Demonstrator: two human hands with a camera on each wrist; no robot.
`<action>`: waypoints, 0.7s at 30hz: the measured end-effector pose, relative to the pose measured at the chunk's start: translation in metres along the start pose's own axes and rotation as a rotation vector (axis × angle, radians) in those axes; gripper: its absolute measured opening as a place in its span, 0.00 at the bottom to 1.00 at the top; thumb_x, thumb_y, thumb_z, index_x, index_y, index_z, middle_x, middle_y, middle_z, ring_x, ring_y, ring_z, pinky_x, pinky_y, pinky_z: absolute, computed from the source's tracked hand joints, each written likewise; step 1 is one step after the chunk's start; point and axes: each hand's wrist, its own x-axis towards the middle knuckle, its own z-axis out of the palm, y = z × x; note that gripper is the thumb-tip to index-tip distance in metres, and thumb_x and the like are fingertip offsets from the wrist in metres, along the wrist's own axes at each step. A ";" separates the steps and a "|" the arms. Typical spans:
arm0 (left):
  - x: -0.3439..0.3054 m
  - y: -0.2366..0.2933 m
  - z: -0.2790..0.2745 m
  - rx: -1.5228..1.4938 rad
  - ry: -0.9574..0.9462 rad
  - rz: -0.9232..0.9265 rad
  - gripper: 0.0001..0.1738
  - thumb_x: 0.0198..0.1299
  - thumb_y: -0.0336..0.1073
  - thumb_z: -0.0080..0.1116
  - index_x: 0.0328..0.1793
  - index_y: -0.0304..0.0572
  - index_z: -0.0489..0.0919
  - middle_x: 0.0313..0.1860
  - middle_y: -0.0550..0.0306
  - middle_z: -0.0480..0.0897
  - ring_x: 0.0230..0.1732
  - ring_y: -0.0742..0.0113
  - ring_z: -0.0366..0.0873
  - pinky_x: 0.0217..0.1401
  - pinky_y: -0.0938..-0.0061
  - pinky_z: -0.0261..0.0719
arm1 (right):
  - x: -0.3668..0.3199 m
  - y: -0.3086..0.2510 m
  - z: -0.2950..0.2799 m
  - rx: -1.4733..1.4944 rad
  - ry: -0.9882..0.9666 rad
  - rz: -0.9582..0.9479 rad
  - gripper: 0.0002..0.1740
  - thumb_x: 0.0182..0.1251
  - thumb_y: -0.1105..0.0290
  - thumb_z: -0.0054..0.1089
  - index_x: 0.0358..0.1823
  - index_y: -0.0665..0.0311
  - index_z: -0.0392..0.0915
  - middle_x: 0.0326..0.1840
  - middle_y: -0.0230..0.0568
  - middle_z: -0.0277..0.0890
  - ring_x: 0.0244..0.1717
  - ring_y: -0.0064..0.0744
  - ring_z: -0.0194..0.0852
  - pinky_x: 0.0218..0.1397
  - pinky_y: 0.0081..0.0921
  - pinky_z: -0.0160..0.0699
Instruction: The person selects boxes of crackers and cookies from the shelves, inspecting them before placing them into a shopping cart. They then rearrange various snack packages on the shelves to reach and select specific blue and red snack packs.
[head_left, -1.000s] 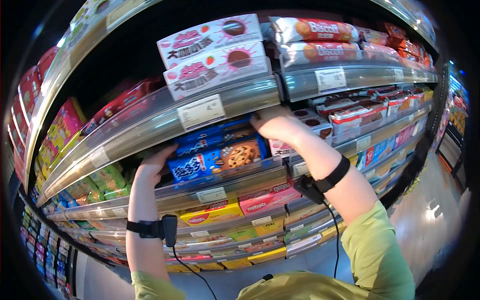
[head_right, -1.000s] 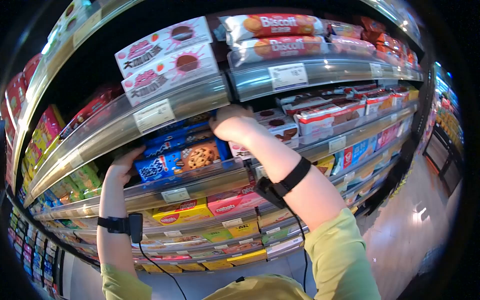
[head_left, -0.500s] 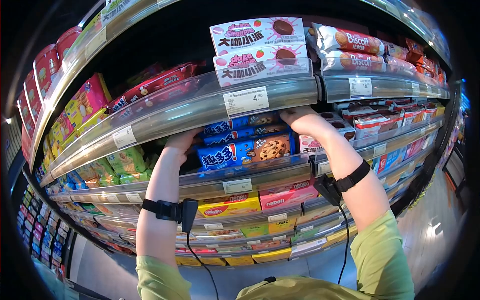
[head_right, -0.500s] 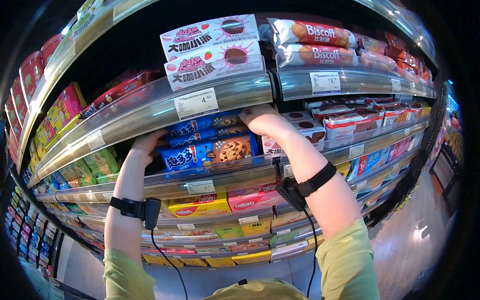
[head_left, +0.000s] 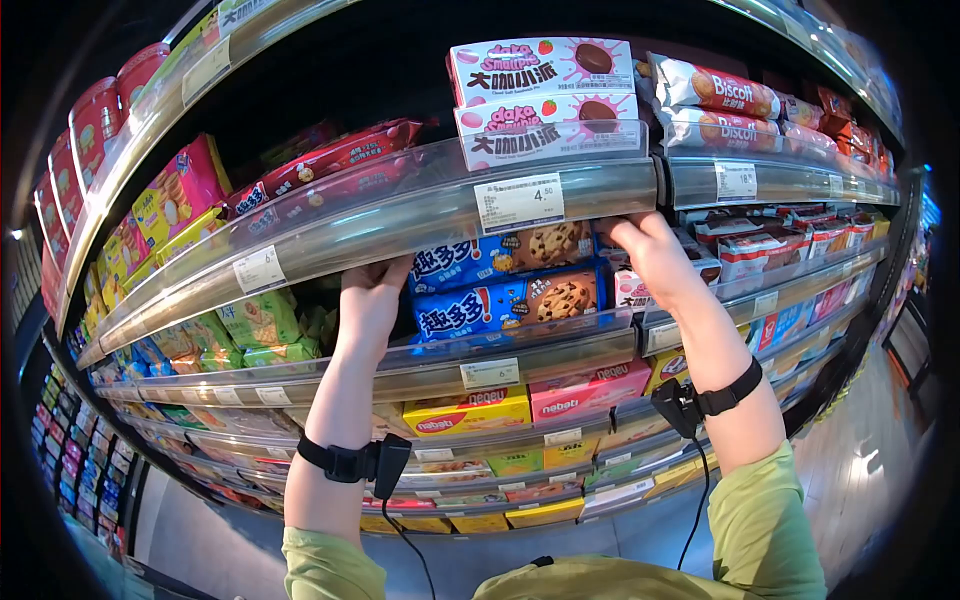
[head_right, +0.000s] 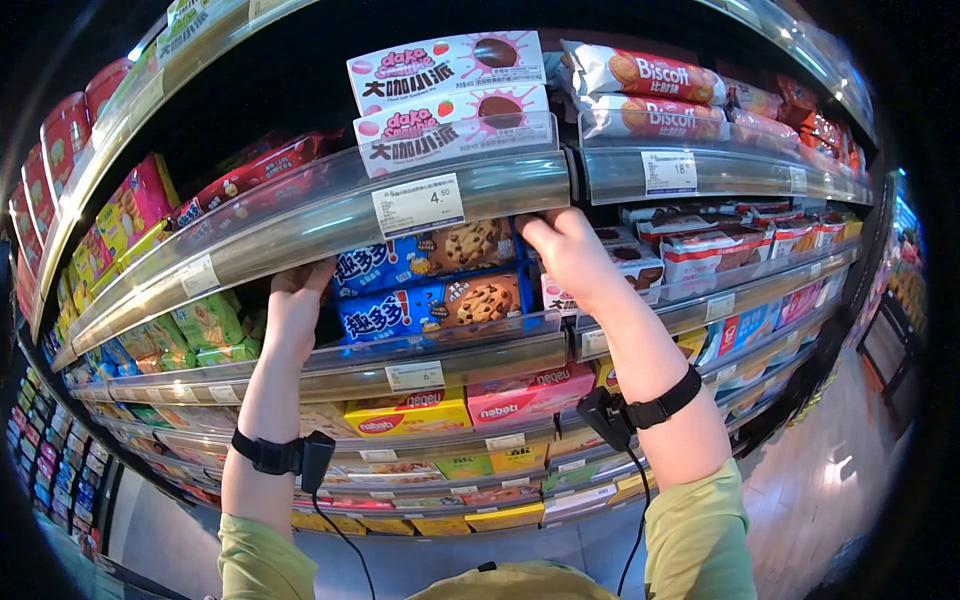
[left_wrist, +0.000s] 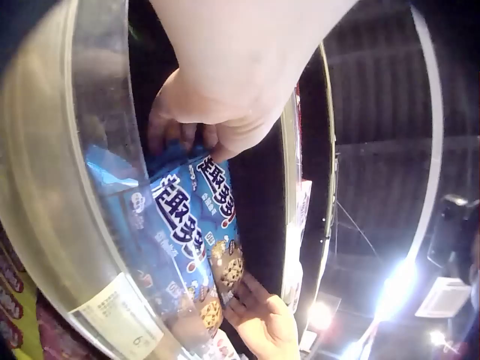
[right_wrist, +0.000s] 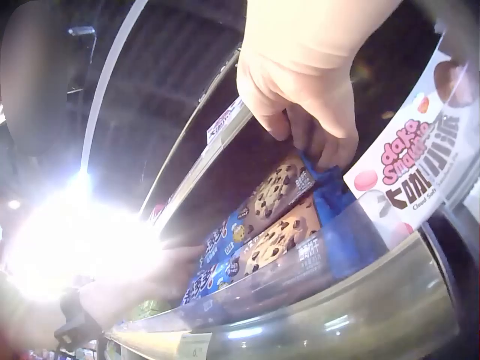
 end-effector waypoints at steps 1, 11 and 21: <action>-0.003 -0.002 -0.001 0.000 -0.002 -0.002 0.19 0.64 0.35 0.64 0.59 0.41 0.76 0.54 0.58 0.80 0.55 0.71 0.76 0.54 0.76 0.73 | -0.004 0.004 0.002 0.000 0.002 0.002 0.19 0.70 0.74 0.52 0.60 0.70 0.72 0.61 0.38 0.74 0.60 0.28 0.68 0.65 0.27 0.64; -0.012 -0.009 0.006 0.034 0.028 0.160 0.16 0.66 0.35 0.61 0.56 0.35 0.76 0.48 0.55 0.81 0.50 0.72 0.75 0.57 0.75 0.69 | -0.013 0.007 -0.001 -0.375 -0.014 -0.183 0.20 0.69 0.72 0.54 0.60 0.72 0.70 0.57 0.41 0.75 0.57 0.28 0.68 0.63 0.26 0.65; -0.018 -0.011 0.006 -0.086 -0.053 0.102 0.25 0.63 0.32 0.63 0.64 0.35 0.68 0.54 0.52 0.79 0.55 0.68 0.75 0.64 0.73 0.69 | -0.014 0.008 -0.003 -0.255 0.062 -0.131 0.19 0.68 0.69 0.56 0.57 0.70 0.70 0.41 0.38 0.76 0.32 0.20 0.71 0.36 0.23 0.72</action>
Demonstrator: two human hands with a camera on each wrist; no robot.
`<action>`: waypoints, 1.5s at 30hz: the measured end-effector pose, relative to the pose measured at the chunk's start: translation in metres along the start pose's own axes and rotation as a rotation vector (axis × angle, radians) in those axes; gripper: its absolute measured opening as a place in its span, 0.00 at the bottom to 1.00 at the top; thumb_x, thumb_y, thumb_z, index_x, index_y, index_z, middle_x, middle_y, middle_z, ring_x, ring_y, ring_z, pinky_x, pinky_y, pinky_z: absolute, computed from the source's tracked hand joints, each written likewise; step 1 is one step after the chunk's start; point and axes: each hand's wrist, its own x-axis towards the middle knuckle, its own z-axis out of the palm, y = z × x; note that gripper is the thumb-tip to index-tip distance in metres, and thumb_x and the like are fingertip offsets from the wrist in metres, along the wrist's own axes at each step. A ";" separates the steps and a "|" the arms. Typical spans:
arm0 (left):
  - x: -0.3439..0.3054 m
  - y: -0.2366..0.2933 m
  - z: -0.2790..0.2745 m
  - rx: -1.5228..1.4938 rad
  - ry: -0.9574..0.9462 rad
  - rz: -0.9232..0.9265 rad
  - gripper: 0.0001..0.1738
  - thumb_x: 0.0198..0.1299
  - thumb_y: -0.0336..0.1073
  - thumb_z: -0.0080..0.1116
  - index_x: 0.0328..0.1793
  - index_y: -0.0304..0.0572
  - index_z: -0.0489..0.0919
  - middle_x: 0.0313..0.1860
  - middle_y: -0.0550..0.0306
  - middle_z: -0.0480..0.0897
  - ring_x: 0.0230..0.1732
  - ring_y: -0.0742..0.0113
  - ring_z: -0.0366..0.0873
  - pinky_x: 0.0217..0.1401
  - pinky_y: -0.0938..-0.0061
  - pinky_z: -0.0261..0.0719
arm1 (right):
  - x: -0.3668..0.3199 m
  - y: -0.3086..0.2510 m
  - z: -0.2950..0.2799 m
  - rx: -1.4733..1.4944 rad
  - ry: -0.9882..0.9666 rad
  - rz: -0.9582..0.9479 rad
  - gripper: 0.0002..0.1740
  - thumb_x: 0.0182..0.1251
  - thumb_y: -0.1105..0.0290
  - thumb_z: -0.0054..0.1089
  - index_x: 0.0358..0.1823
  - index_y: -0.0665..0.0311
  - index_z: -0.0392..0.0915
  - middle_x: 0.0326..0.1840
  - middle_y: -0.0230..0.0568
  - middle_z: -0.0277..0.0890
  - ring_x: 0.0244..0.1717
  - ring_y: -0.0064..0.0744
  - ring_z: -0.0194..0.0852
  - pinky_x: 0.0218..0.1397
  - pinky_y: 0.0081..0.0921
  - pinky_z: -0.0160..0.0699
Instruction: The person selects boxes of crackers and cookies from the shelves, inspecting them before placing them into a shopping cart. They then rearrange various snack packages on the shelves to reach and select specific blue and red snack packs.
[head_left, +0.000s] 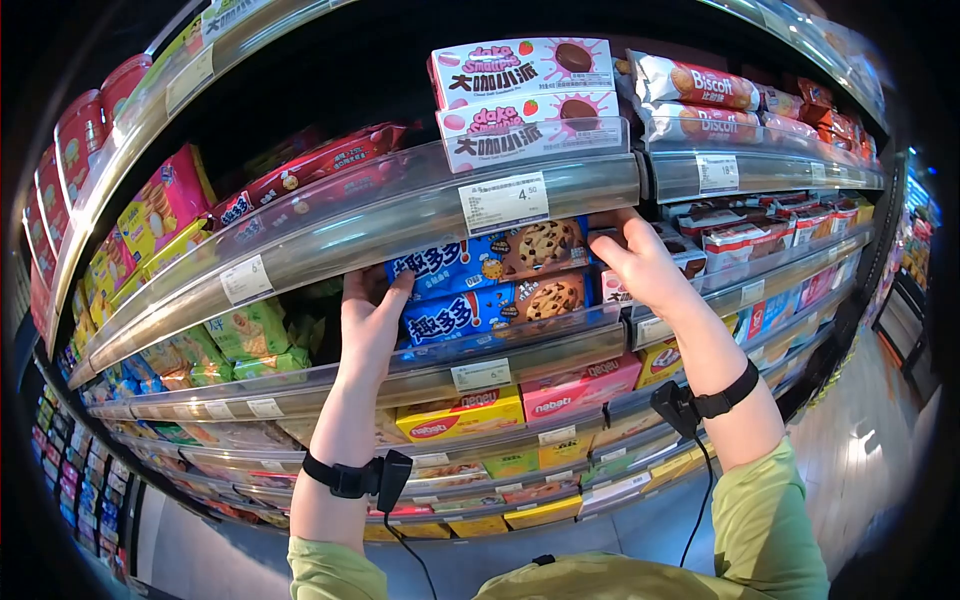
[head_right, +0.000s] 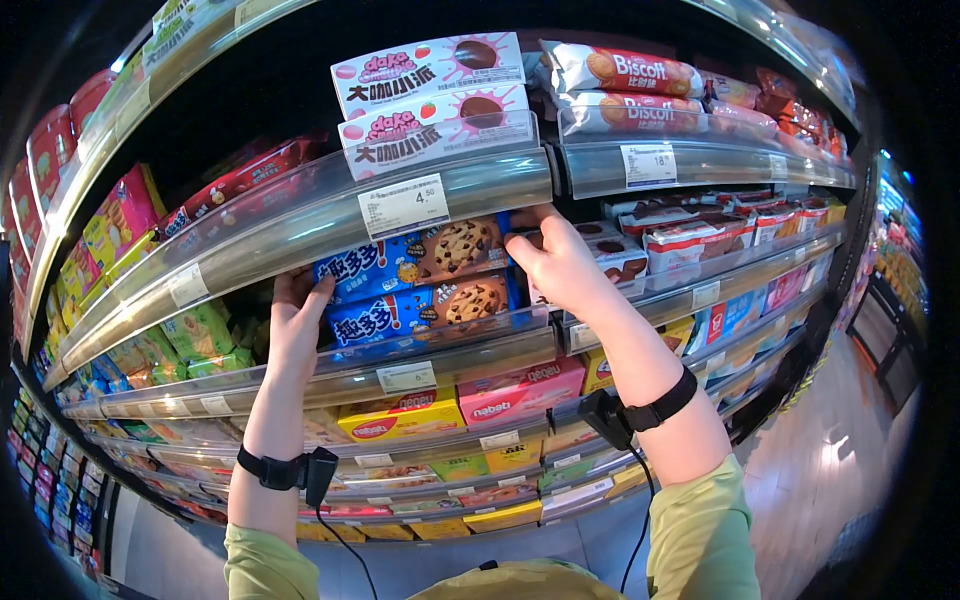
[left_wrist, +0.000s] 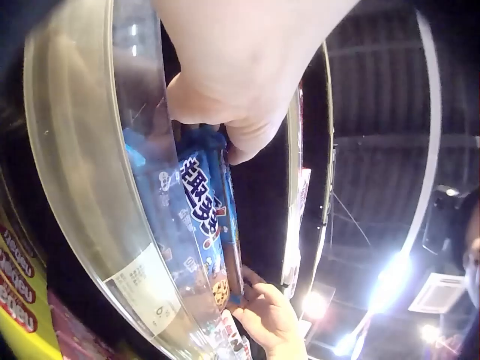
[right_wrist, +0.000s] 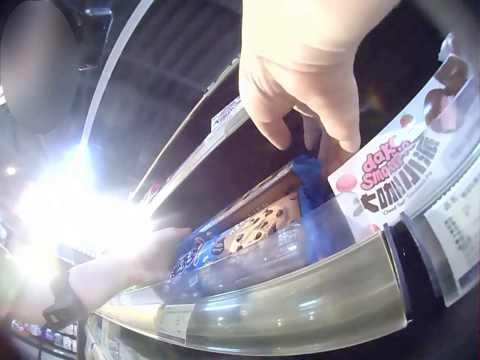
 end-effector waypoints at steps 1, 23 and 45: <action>0.000 0.000 0.000 -0.003 -0.002 -0.001 0.25 0.63 0.32 0.63 0.64 0.35 0.68 0.54 0.52 0.79 0.55 0.68 0.75 0.64 0.73 0.69 | 0.001 0.002 -0.001 -0.007 0.006 0.013 0.19 0.68 0.69 0.56 0.56 0.70 0.70 0.40 0.37 0.76 0.29 0.19 0.70 0.33 0.22 0.71; -0.003 0.011 -0.002 0.003 -0.055 0.026 0.33 0.56 0.19 0.63 0.68 0.34 0.64 0.58 0.48 0.77 0.55 0.65 0.77 0.59 0.72 0.77 | 0.011 0.015 0.009 -0.048 0.124 -0.016 0.16 0.57 0.82 0.60 0.49 0.73 0.73 0.42 0.40 0.79 0.43 0.29 0.77 0.51 0.27 0.74; -0.002 0.011 0.001 0.003 -0.039 -0.017 0.33 0.56 0.24 0.65 0.67 0.32 0.64 0.58 0.45 0.77 0.56 0.63 0.77 0.60 0.71 0.76 | 0.018 0.017 0.000 -0.155 0.053 -0.055 0.14 0.62 0.67 0.64 0.38 0.72 0.76 0.27 0.40 0.77 0.20 0.23 0.71 0.25 0.24 0.70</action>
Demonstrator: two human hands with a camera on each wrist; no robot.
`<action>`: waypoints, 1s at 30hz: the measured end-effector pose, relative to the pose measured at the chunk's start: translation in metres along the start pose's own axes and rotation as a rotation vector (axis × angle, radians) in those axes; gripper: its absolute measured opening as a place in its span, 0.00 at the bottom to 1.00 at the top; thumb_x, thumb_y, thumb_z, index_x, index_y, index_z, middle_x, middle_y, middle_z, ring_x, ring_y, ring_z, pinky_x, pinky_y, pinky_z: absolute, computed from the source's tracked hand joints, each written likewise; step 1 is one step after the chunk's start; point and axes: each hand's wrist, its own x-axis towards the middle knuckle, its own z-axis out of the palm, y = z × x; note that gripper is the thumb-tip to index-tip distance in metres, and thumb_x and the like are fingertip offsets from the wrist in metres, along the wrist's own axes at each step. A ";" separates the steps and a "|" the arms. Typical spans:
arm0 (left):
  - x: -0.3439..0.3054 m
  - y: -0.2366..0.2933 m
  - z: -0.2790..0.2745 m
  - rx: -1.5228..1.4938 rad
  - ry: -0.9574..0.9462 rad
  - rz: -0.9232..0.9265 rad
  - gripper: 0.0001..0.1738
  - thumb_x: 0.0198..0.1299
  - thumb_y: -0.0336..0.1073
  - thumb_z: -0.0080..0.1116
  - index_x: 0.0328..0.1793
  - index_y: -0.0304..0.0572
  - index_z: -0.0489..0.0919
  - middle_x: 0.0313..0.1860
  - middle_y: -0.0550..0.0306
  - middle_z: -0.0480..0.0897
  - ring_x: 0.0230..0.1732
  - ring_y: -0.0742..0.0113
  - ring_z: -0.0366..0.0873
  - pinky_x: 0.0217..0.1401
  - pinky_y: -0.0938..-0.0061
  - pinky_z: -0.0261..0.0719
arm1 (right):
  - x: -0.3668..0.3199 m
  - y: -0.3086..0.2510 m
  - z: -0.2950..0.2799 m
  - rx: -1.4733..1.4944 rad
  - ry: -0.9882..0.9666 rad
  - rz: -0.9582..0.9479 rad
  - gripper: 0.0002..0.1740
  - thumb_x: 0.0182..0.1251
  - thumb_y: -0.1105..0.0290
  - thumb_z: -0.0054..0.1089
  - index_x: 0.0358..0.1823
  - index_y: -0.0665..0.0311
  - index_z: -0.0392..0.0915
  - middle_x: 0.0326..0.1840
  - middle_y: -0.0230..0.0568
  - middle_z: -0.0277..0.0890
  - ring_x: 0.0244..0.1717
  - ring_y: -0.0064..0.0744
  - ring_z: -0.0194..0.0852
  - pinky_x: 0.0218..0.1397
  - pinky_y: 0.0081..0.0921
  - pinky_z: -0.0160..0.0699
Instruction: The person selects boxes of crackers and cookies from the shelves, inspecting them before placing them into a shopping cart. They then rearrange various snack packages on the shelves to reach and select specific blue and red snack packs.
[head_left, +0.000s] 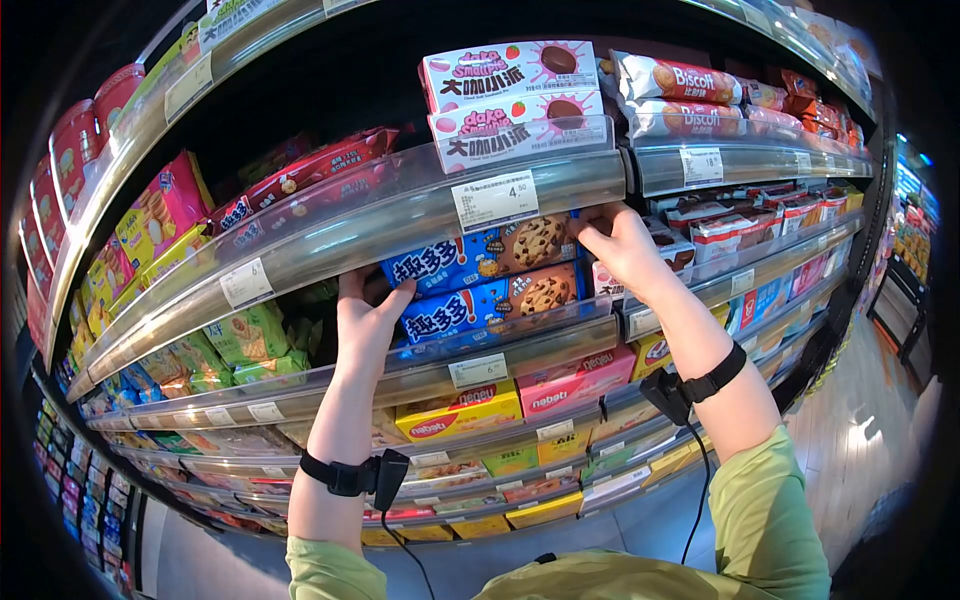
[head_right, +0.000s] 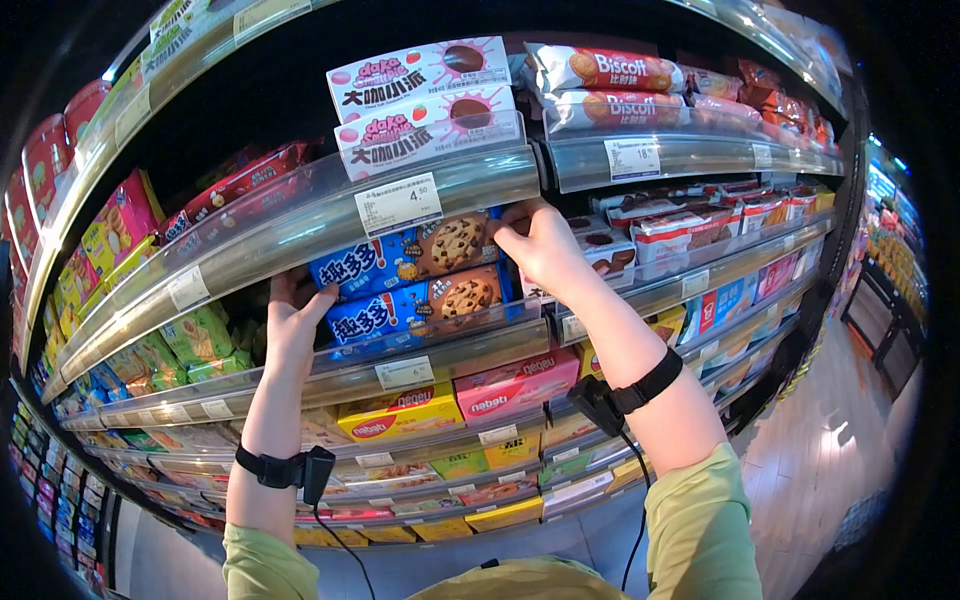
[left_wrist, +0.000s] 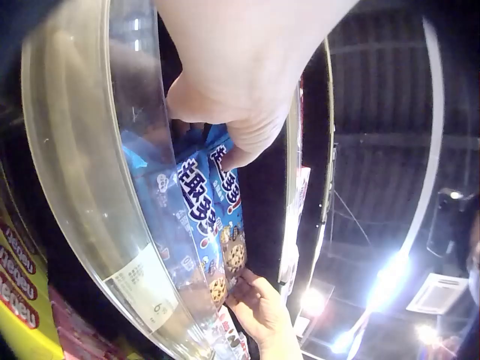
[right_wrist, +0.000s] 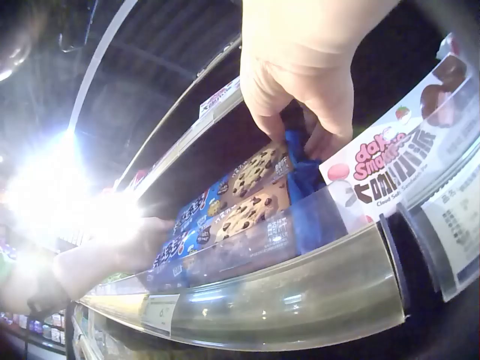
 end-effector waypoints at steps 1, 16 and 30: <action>-0.001 0.000 -0.002 -0.001 -0.001 0.001 0.33 0.56 0.24 0.65 0.67 0.32 0.64 0.58 0.45 0.77 0.56 0.63 0.77 0.60 0.71 0.76 | -0.003 -0.003 -0.001 -0.001 -0.007 0.024 0.14 0.62 0.67 0.64 0.39 0.72 0.76 0.27 0.40 0.77 0.20 0.22 0.70 0.25 0.24 0.70; -0.092 0.004 0.052 0.483 -0.215 0.686 0.15 0.48 0.16 0.58 0.44 0.35 0.79 0.49 0.46 0.79 0.52 0.55 0.76 0.57 0.67 0.71 | -0.094 -0.014 -0.067 -0.647 0.162 -0.457 0.11 0.60 0.82 0.57 0.44 0.66 0.79 0.41 0.45 0.77 0.45 0.48 0.75 0.50 0.36 0.75; -0.053 0.013 0.256 1.101 -0.253 0.706 0.19 0.60 0.35 0.57 0.54 0.30 0.77 0.56 0.42 0.79 0.56 0.47 0.75 0.62 0.59 0.72 | 0.052 0.014 -0.129 -0.851 -0.717 -0.196 0.16 0.67 0.66 0.53 0.54 0.54 0.80 0.53 0.47 0.80 0.56 0.46 0.77 0.59 0.38 0.74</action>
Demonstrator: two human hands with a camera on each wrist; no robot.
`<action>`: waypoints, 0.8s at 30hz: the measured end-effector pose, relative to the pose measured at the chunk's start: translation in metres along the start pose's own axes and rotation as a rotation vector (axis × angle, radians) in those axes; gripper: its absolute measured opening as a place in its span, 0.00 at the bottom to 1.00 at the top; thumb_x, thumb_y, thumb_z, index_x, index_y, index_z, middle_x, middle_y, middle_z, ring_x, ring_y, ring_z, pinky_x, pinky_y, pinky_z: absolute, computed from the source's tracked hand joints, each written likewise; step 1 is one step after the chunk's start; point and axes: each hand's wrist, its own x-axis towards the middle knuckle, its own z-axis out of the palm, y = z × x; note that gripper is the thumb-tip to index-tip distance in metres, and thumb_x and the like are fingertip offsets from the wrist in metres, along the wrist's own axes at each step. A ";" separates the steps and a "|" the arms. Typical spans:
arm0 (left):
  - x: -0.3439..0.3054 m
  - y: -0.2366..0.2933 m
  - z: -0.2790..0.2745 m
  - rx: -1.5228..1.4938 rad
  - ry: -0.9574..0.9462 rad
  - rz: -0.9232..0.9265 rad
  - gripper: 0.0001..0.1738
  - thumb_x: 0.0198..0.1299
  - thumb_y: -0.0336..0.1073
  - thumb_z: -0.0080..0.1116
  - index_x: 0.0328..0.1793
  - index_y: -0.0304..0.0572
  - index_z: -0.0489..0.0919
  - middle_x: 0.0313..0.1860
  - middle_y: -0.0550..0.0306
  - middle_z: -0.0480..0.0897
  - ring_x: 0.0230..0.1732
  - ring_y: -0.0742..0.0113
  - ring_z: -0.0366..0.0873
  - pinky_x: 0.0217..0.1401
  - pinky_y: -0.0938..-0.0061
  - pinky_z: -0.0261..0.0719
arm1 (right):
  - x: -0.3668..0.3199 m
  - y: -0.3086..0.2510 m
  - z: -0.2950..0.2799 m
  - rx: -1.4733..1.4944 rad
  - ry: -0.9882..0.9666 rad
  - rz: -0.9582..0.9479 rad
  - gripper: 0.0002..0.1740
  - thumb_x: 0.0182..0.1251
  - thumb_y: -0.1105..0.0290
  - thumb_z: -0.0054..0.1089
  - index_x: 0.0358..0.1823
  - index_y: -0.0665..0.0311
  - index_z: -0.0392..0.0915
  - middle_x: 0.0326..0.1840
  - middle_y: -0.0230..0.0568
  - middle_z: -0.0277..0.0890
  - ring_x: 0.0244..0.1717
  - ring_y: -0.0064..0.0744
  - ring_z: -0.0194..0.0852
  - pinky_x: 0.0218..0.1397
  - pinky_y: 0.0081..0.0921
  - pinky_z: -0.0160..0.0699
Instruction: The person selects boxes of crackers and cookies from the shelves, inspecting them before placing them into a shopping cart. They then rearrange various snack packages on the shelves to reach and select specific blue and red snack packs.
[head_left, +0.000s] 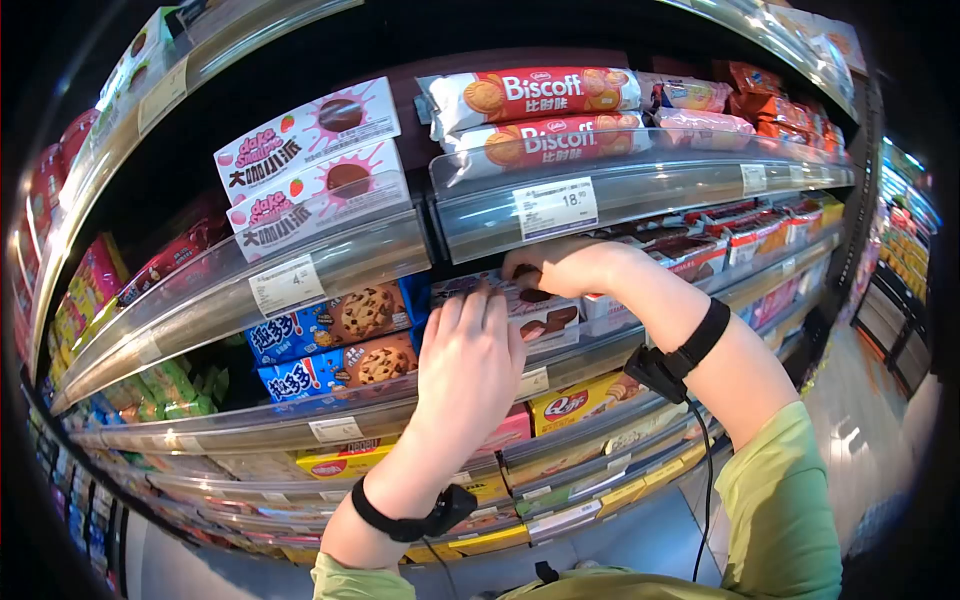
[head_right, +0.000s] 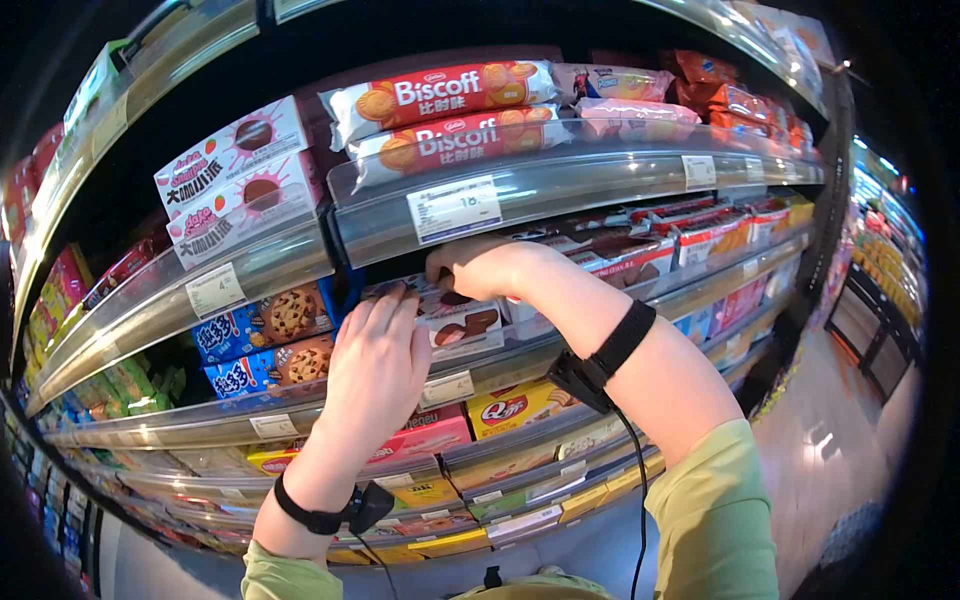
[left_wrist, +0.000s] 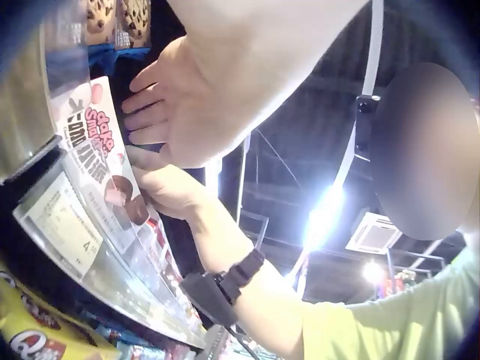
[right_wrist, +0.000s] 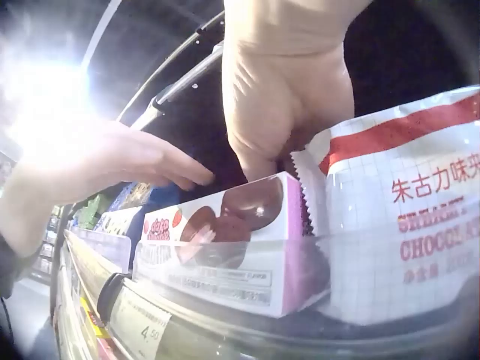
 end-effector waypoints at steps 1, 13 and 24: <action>0.009 0.002 0.006 0.052 -0.048 -0.068 0.18 0.61 0.36 0.56 0.53 0.30 0.78 0.54 0.42 0.80 0.55 0.47 0.76 0.61 0.59 0.73 | 0.003 0.004 -0.003 -0.035 -0.060 -0.059 0.16 0.67 0.65 0.54 0.54 0.53 0.81 0.53 0.46 0.80 0.56 0.44 0.77 0.58 0.37 0.74; 0.026 0.003 0.012 -0.030 -0.335 -0.353 0.15 0.62 0.36 0.50 0.45 0.30 0.80 0.42 0.35 0.82 0.48 0.42 0.78 0.53 0.55 0.76 | 0.020 0.014 -0.016 -0.202 -0.022 -0.225 0.16 0.52 0.66 0.65 0.44 0.53 0.83 0.43 0.38 0.83 0.46 0.40 0.80 0.48 0.37 0.78; -0.004 0.009 0.011 -0.036 -0.082 -0.107 0.17 0.61 0.30 0.55 0.56 0.32 0.77 0.47 0.43 0.79 0.50 0.46 0.75 0.55 0.59 0.75 | 0.022 0.004 -0.025 -0.044 -0.138 -0.123 0.24 0.45 0.62 0.72 0.47 0.58 0.83 0.44 0.42 0.83 0.46 0.39 0.80 0.49 0.35 0.78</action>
